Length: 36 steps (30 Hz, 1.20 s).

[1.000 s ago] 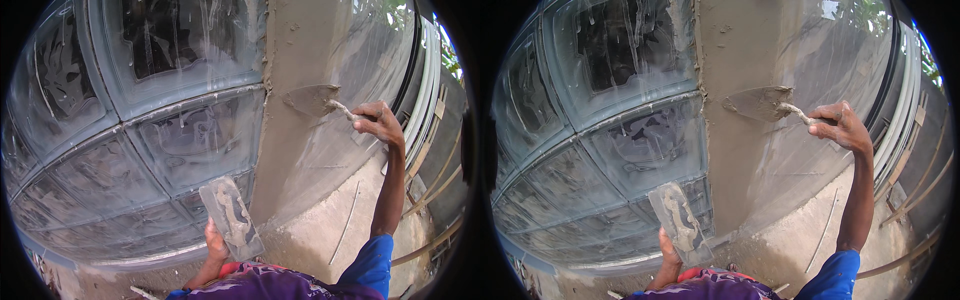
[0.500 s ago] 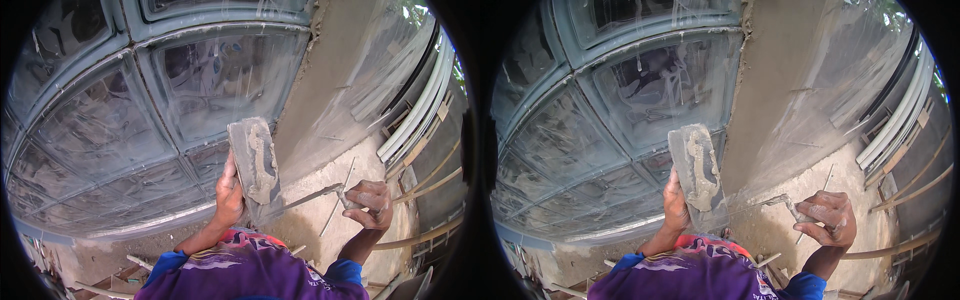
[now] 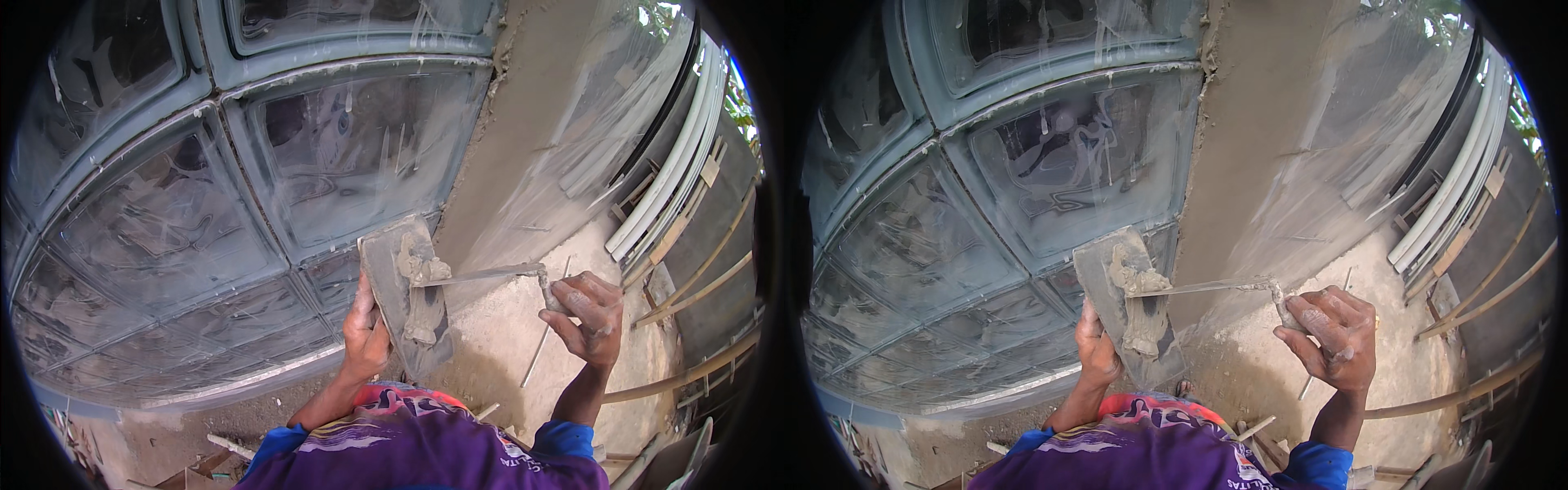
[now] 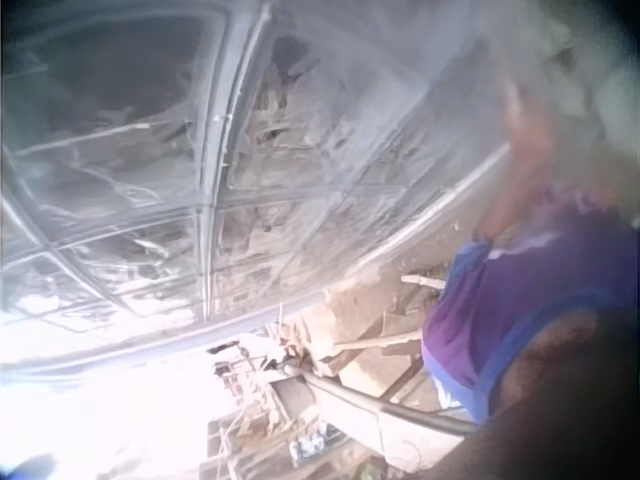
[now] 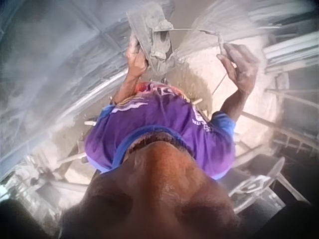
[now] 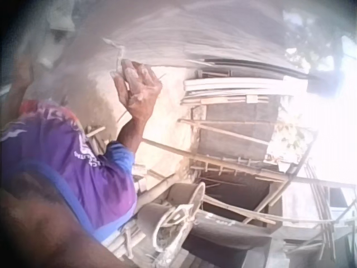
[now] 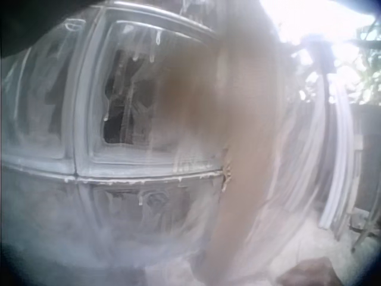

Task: The person applies plaster to the wall and edges of a glass block window using a trowel and a hawk.

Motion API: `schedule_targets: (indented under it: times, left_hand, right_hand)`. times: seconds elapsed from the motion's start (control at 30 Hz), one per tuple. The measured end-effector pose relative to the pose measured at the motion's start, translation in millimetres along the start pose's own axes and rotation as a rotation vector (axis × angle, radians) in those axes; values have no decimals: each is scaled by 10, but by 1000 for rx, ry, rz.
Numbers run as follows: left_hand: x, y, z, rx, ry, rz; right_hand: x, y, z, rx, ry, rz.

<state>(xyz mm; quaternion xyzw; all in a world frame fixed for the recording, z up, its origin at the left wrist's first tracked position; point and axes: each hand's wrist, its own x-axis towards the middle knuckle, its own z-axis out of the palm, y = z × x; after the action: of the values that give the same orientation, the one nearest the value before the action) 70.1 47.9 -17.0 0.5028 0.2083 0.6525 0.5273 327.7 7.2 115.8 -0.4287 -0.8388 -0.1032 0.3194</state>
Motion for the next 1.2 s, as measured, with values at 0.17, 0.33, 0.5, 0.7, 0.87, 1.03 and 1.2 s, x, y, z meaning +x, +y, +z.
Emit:
schedule_targets:
  times: [0.17,0.33,0.5,0.7,0.87,1.03,1.2]
  left_hand:
    - [-5,-38,-62,-8,-211,-6]
    - [1,-140,4,-140,-153,-117]
    - [68,-127,71,-142,-81,-142]
    - [66,-198,54,-150,-44,-142]
    - [75,-227,84,-207,-26,-134]
    - [100,-289,98,-122,-30,-145]
    - [96,-305,129,-122,-5,-118]
  right_hand:
    - [72,118,125,-168,250,-59]
    - [144,297,269,-238,454,-32]
    - [225,448,431,-57,483,108]
    - [471,577,344,164,336,202]
    - [605,746,216,204,303,214]
    - [648,979,29,208,268,214]
    - [535,1018,-118,166,366,252]
